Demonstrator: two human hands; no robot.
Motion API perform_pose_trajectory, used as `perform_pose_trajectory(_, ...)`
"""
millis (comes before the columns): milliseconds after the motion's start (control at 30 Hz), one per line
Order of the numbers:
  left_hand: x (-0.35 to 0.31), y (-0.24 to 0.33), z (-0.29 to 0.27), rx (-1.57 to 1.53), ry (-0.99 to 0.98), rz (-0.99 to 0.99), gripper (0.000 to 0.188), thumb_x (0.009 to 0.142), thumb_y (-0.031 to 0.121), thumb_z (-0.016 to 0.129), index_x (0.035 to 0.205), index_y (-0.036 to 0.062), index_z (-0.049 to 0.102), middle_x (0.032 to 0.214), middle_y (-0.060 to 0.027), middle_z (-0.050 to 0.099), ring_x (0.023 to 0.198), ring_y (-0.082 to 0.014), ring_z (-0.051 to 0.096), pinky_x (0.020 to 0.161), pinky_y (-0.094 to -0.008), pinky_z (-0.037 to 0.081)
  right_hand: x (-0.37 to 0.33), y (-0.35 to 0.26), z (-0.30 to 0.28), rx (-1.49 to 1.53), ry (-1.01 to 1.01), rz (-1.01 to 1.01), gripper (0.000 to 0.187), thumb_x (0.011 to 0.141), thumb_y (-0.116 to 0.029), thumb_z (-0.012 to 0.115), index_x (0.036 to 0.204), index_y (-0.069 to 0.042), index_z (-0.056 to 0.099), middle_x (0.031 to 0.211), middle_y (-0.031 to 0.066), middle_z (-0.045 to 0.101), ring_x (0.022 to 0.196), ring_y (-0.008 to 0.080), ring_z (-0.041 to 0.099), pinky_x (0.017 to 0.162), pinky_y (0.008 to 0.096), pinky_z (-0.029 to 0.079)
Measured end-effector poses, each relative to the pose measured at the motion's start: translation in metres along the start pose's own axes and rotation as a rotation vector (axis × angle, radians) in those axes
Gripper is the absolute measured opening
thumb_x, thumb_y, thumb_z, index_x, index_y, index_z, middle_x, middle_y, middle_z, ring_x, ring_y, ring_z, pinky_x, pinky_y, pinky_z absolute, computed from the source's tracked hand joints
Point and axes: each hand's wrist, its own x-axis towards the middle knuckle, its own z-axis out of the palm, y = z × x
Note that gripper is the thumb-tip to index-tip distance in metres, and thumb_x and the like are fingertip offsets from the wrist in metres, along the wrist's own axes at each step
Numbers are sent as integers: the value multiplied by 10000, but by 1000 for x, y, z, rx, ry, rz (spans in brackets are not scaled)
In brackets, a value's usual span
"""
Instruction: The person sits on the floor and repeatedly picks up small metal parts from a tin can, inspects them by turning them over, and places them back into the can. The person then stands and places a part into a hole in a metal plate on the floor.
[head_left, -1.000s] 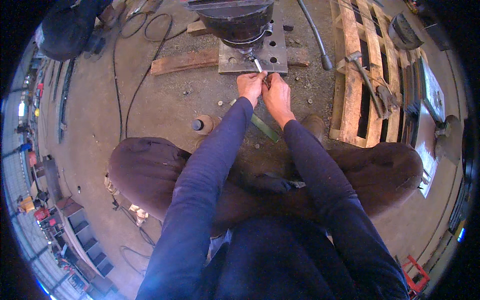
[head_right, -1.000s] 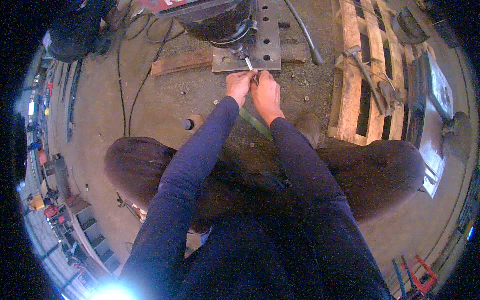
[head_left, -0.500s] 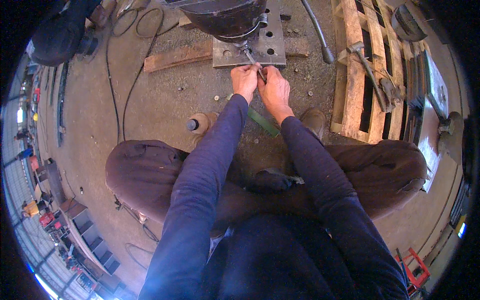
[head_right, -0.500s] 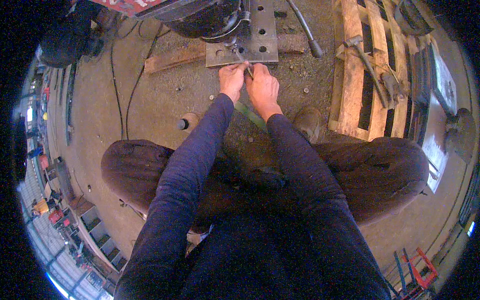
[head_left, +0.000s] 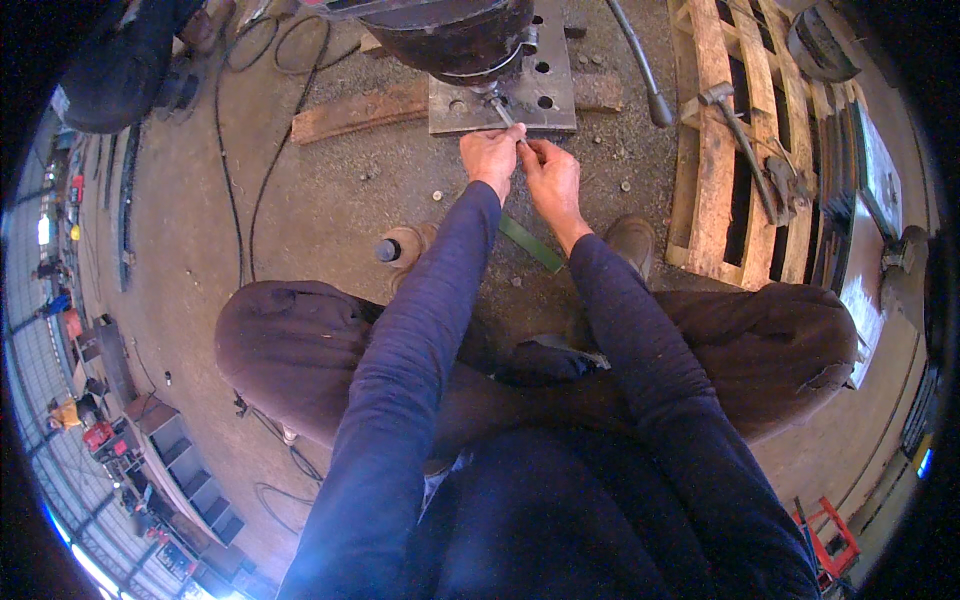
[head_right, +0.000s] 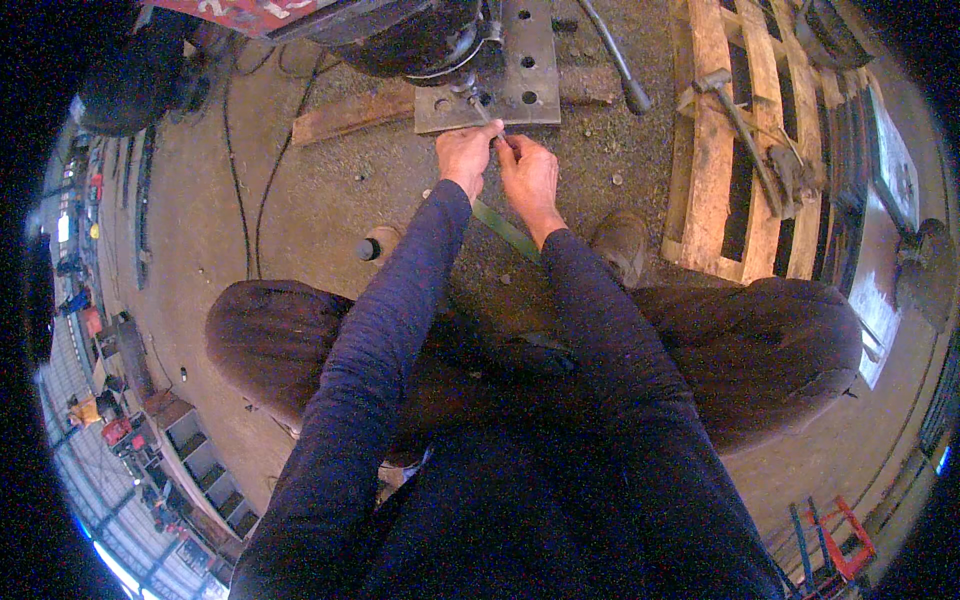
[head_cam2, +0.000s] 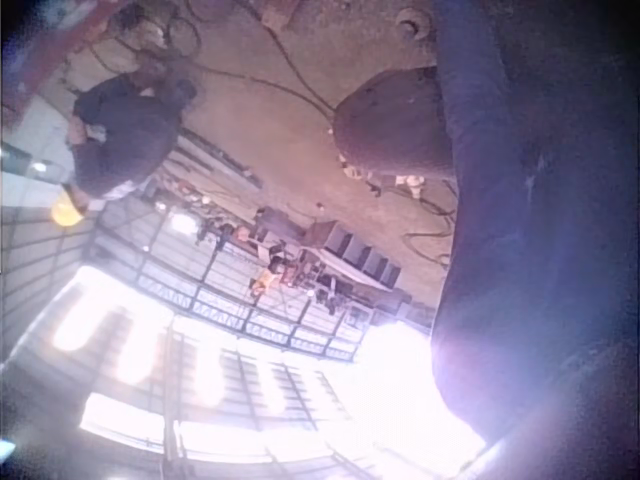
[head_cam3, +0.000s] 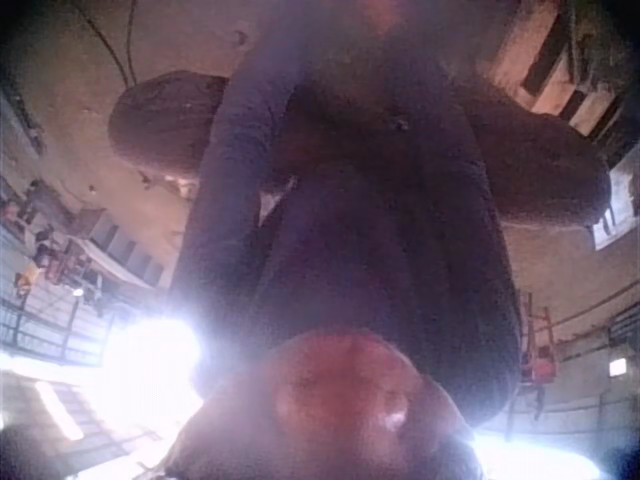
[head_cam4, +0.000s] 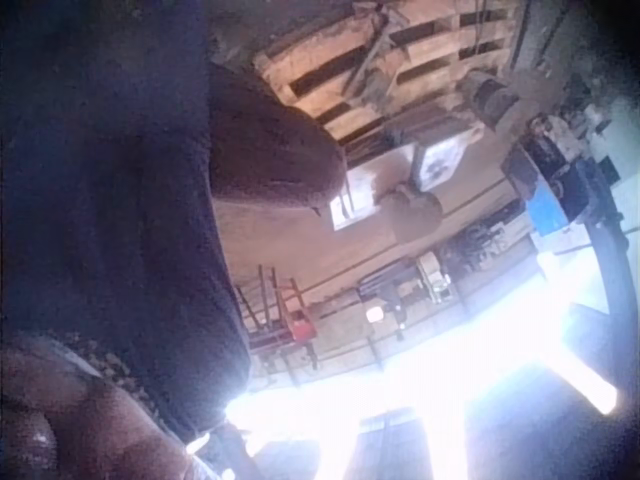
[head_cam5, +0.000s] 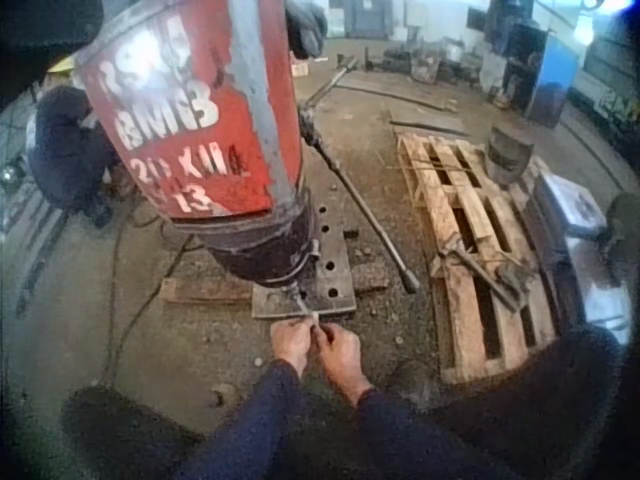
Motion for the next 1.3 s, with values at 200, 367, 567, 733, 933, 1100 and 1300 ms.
perform_pose_trajectory(200, 11, -9, -11, 48, -62, 17, 207, 899, 95, 790, 893, -106, 738, 811, -123, 727, 643, -164, 644, 602, -318, 529, -13, 13, -13, -179, 54, -192, 270, 929, -278, 730, 1041, -32, 732, 977, 203, 700, 899, 359, 706, 776, 483, 544)
perform_pose_trajectory(367, 7, -15, -18, -447, -2, -63, 157, 986, 94, 679, 954, -60, 680, 803, -134, 699, 674, -208, 692, 609, -332, 625, -6, -1, -11, 154, 304, 84, 406, 935, -319, 760, 1079, 51, 677, 915, 138, 691, 776, 215, 697, 658, 350, 558)
perform_pose_trajectory(567, 9, -27, -33, -818, -24, -163, 171, 1022, 107, 613, 1074, -55, 611, 929, -180, 714, 755, -272, 706, 668, -384, 603, 22, -11, 34, 703, 50, 266, 356, 1004, -259, 695, 1096, 83, 659, 865, 113, 718, 612, 150, 663, 499, 285, 503)
perform_pose_trajectory(733, 20, -69, -51, -967, 22, -285, 182, 1017, 156, 577, 1080, -15, 574, 982, -165, 675, 909, -300, 696, 815, -422, 596, 16, -12, 52, 233, 142, 73, 269, 973, -195, 677, 1031, 67, 695, 854, 174, 729, 691, 243, 691, 611, 371, 538)
perform_pose_trajectory(933, 34, -84, -44, -1041, -111, -293, 178, 1021, 162, 578, 1077, -7, 567, 1058, -176, 638, 989, -312, 656, 917, -453, 577, 21, -14, 44, 251, 109, 60, 265, 940, -206, 667, 1009, 48, 702, 893, 253, 739, 829, 412, 734, 779, 475, 565)
perform_pose_trajectory(1100, 33, -86, -37, -1051, -26, -348, 186, 1017, 157, 580, 1089, -14, 589, 1051, -176, 657, 1004, -306, 650, 945, -442, 561, 22, -18, 40, 116, 129, 19, 264, 951, -207, 658, 1038, 38, 704, 903, 250, 740, 835, 418, 731, 780, 486, 565)
perform_pose_trajectory(1300, 31, -83, -30, -1005, -37, -362, 287, 1043, 205, 526, 1178, -39, 595, 1165, -210, 678, 1107, -341, 649, 1026, -457, 518, 25, -15, 36, 32, 122, -34, 266, 962, -217, 675, 1076, 21, 709, 926, 232, 746, 864, 404, 734, 784, 475, 566)
